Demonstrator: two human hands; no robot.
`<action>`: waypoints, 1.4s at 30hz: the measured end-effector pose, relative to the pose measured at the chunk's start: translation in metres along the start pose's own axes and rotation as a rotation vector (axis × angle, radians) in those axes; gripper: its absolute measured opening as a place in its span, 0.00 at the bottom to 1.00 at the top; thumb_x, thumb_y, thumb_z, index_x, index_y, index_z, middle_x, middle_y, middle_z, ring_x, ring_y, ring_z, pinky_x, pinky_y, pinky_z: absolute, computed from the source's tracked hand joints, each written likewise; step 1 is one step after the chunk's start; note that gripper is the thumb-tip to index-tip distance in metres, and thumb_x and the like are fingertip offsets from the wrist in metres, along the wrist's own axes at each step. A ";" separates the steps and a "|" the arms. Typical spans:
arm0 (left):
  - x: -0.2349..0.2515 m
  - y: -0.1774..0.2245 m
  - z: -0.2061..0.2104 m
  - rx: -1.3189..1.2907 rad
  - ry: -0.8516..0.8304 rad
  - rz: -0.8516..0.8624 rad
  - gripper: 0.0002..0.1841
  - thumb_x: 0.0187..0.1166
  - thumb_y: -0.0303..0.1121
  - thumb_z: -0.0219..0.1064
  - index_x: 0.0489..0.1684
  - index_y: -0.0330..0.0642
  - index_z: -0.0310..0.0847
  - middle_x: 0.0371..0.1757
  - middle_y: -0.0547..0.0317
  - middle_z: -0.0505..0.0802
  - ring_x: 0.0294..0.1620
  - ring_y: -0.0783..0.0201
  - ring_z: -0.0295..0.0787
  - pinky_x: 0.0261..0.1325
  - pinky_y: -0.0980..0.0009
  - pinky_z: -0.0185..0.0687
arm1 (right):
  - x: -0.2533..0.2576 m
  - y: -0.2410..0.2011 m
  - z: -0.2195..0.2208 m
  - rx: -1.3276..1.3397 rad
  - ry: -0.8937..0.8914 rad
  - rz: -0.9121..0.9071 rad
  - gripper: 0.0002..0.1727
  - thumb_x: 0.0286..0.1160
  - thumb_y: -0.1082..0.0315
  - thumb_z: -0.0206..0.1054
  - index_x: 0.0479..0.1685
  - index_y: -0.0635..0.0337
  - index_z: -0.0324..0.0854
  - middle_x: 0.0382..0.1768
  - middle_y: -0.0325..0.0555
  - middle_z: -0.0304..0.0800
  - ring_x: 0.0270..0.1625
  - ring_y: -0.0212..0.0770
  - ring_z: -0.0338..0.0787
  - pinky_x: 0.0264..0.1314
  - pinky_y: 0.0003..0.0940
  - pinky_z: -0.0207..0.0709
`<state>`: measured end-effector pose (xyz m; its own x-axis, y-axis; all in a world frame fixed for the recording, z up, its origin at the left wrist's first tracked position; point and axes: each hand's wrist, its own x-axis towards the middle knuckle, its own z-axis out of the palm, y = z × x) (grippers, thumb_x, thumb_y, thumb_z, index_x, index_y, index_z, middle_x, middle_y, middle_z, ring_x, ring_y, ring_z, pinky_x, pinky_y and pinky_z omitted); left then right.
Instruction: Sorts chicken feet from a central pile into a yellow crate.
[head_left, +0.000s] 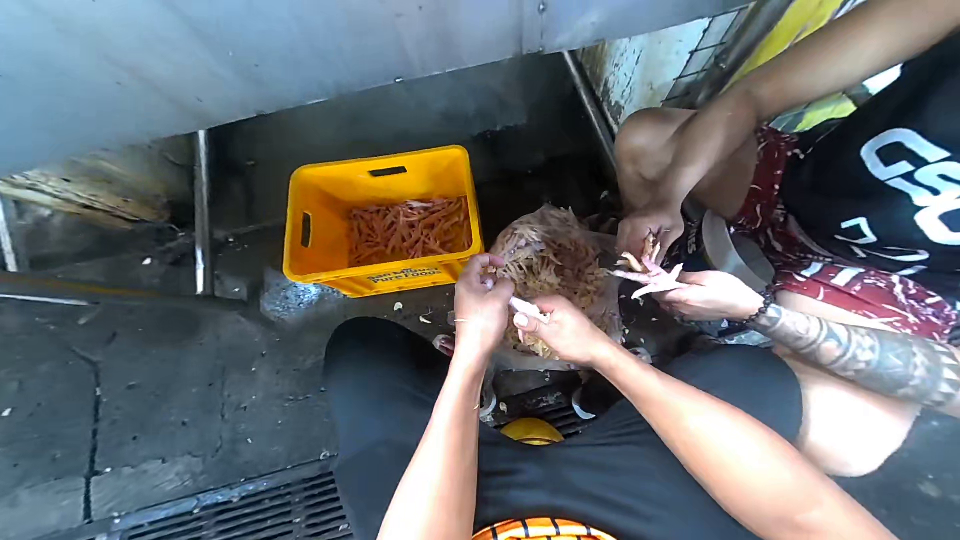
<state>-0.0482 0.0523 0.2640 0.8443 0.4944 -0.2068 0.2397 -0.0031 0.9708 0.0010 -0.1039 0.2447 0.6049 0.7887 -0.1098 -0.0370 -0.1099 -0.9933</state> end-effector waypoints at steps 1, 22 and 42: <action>0.002 -0.001 0.000 -0.007 -0.009 0.014 0.17 0.72 0.24 0.65 0.59 0.46 0.80 0.17 0.61 0.77 0.14 0.66 0.71 0.18 0.69 0.72 | 0.000 0.000 0.000 -0.004 0.004 -0.025 0.19 0.87 0.53 0.62 0.41 0.59 0.89 0.32 0.34 0.90 0.37 0.24 0.87 0.48 0.27 0.84; 0.067 -0.020 -0.067 -0.272 0.273 -0.237 0.07 0.81 0.29 0.57 0.50 0.53 0.70 0.22 0.72 0.78 0.16 0.75 0.75 0.18 0.74 0.76 | -0.009 -0.012 -0.011 -0.259 -0.044 -0.101 0.19 0.92 0.64 0.52 0.48 0.69 0.86 0.39 0.55 0.90 0.44 0.46 0.90 0.52 0.47 0.83; 0.030 -0.016 0.013 -0.009 0.133 -0.168 0.11 0.75 0.24 0.64 0.54 0.37 0.77 0.28 0.56 0.83 0.18 0.66 0.80 0.18 0.68 0.78 | 0.000 -0.008 -0.012 -0.235 -0.024 0.017 0.23 0.92 0.56 0.54 0.40 0.67 0.85 0.30 0.49 0.85 0.34 0.42 0.85 0.44 0.44 0.80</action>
<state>-0.0205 0.0554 0.2403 0.7221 0.5975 -0.3487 0.3667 0.0968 0.9253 0.0107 -0.1096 0.2534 0.5866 0.7994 -0.1297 0.1411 -0.2586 -0.9556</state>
